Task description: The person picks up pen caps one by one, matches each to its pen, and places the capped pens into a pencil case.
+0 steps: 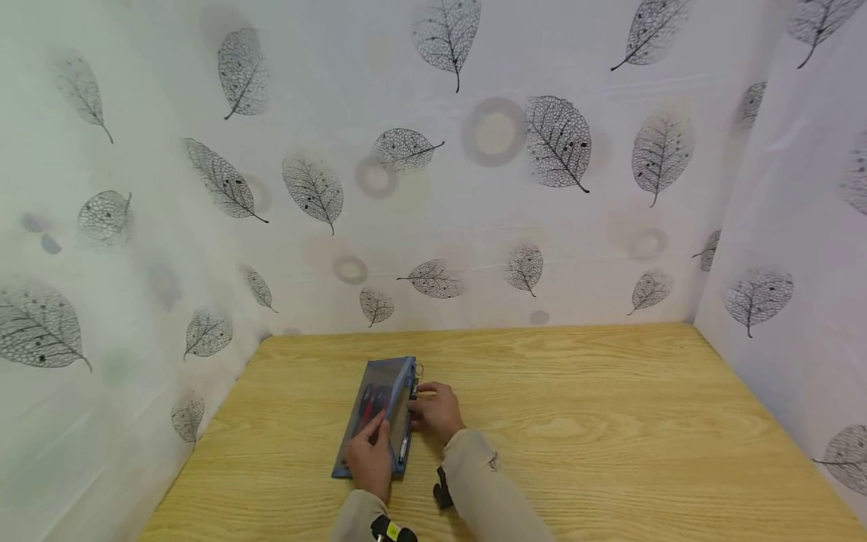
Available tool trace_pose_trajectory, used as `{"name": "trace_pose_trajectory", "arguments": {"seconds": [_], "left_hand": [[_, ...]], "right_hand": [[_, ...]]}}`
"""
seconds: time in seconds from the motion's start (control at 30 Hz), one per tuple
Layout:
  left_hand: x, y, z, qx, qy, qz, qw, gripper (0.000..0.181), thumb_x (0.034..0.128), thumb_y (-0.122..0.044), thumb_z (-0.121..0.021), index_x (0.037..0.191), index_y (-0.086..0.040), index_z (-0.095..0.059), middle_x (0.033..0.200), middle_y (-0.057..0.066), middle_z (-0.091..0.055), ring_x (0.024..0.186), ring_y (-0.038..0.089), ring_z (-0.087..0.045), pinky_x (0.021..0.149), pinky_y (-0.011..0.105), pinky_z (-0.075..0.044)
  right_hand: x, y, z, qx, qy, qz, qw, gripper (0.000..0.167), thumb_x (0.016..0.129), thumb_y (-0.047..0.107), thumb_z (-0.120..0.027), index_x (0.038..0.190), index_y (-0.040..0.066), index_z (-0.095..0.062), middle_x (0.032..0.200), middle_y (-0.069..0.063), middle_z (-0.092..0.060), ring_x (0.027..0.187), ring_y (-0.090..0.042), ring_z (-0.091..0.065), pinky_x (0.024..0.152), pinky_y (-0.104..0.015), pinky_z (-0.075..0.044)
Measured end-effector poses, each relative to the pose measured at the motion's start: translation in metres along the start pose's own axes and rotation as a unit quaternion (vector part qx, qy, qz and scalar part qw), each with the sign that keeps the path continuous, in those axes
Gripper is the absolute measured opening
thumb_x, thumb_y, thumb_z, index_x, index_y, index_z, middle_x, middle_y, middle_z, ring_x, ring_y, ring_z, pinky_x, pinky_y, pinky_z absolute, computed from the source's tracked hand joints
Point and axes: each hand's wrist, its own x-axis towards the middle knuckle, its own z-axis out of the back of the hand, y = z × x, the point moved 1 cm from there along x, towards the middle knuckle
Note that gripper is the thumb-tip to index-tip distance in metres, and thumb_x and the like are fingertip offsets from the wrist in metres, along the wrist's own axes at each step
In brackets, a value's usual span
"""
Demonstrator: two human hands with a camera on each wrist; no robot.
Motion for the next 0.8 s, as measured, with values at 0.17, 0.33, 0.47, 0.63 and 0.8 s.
{"name": "trace_pose_trajectory", "arguments": {"seconds": [0.17, 0.33, 0.47, 0.63, 0.8], "left_hand": [[0.0002, -0.0008, -0.0013, -0.003, 0.011, 0.014, 0.9998, 0.022, 0.0908, -0.007, -0.064, 0.111, -0.003, -0.072, 0.114, 0.015, -0.068, 0.113, 0.035, -0.060, 0.098, 0.055, -0.042], [0.0005, -0.0007, -0.0015, -0.010, 0.017, 0.009, 0.9998, 0.023, 0.0913, -0.005, -0.063, 0.112, -0.001, -0.071, 0.114, 0.015, -0.068, 0.112, 0.034, -0.061, 0.096, 0.053, -0.045], [0.0006, 0.0004, -0.0015, -0.018, 0.021, 0.006, 0.9996, 0.023, 0.0916, -0.004, -0.062, 0.113, 0.001, -0.070, 0.114, 0.016, -0.068, 0.111, 0.034, -0.061, 0.095, 0.052, -0.047], [0.0004, 0.0009, -0.0015, -0.018, 0.020, 0.004, 0.9996, 0.023, 0.0914, -0.004, -0.063, 0.112, 0.000, -0.070, 0.114, 0.015, -0.068, 0.112, 0.033, -0.061, 0.095, 0.052, -0.046], [0.0004, 0.0007, -0.0013, -0.013, 0.011, -0.008, 0.9998, 0.022, 0.0906, -0.003, -0.064, 0.111, 0.000, -0.071, 0.113, 0.015, -0.068, 0.110, 0.034, -0.062, 0.094, 0.051, -0.047]], "right_hand": [[0.0006, 0.0023, -0.0050, -0.009, -0.006, -0.005, 0.9999, 0.044, 0.088, -0.007, -0.062, 0.126, -0.019, -0.044, 0.101, -0.032, -0.064, 0.079, -0.027, -0.068, 0.065, -0.039, -0.059], [0.0011, 0.0022, -0.0078, -0.015, -0.001, 0.001, 0.9999, 0.048, 0.086, -0.007, -0.064, 0.127, -0.020, -0.043, 0.105, -0.033, -0.063, 0.085, -0.034, -0.069, 0.070, -0.041, -0.059], [0.0021, 0.0011, -0.0076, -0.009, 0.009, 0.003, 0.9999, 0.048, 0.087, -0.008, -0.062, 0.127, -0.022, -0.041, 0.106, -0.036, -0.062, 0.088, -0.039, -0.068, 0.073, -0.043, -0.058], [-0.0002, 0.0027, -0.0054, 0.001, 0.017, -0.003, 0.9999, 0.045, 0.088, -0.008, -0.059, 0.127, -0.021, -0.041, 0.105, -0.038, -0.061, 0.089, -0.041, -0.068, 0.074, -0.045, -0.058], [-0.0026, 0.0022, -0.0019, 0.010, 0.020, -0.005, 0.9997, 0.042, 0.090, -0.008, -0.057, 0.127, -0.019, -0.042, 0.103, -0.037, -0.063, 0.088, -0.039, -0.068, 0.073, -0.044, -0.058]]}}
